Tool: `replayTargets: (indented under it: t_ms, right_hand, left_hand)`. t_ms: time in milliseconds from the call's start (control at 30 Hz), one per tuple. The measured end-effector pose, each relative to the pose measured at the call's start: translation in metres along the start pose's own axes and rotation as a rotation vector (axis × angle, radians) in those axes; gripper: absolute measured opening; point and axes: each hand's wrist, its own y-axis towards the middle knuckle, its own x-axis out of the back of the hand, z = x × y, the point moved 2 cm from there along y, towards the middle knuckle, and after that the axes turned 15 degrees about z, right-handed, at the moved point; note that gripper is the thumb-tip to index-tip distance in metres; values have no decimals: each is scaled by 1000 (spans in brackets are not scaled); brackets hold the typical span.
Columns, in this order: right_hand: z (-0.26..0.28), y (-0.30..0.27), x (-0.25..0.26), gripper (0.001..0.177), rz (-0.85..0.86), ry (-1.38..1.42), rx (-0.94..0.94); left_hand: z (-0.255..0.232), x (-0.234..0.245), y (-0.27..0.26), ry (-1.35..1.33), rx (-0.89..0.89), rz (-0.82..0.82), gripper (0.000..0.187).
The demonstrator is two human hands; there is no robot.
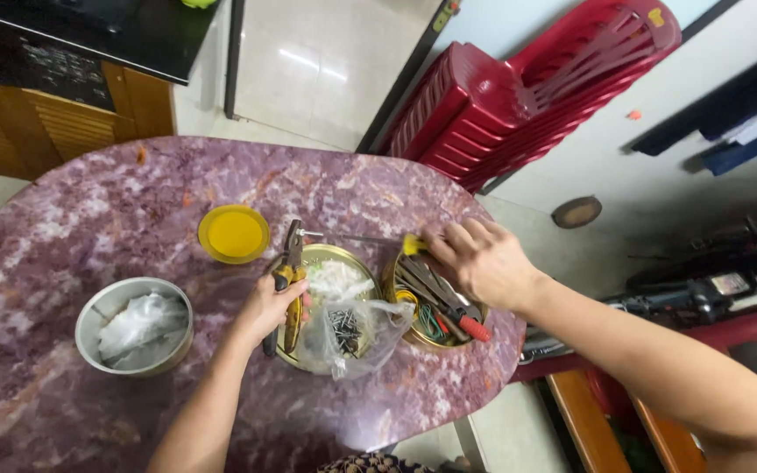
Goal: The person opens a plastic bag of metal rods, selects one, and uses pliers and a screwdriver to scrape and clean the rod repeatedly. The person switches between a red-handled and a yellow-handled screwdriver while holding the rod with pliers.
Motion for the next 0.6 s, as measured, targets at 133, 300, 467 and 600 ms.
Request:
replayTargets:
  t_ms: [133,300,467,600]
  right_hand:
    - [6,14,15,22,32,490,-148]
    - [-1,25,25,33,41,1953,-698]
    - [9,14,18,55,443,2293,-987]
    - [2,3,20,43,601,2333,-813]
  left_hand:
    - [18,-2,7,-116,8,-28,44]
    - [34,9,23,134,-112,-213,40]
    - [23,17,18,263,-290,-378,29]
    - [19,20,15,297,-357,-323,24]
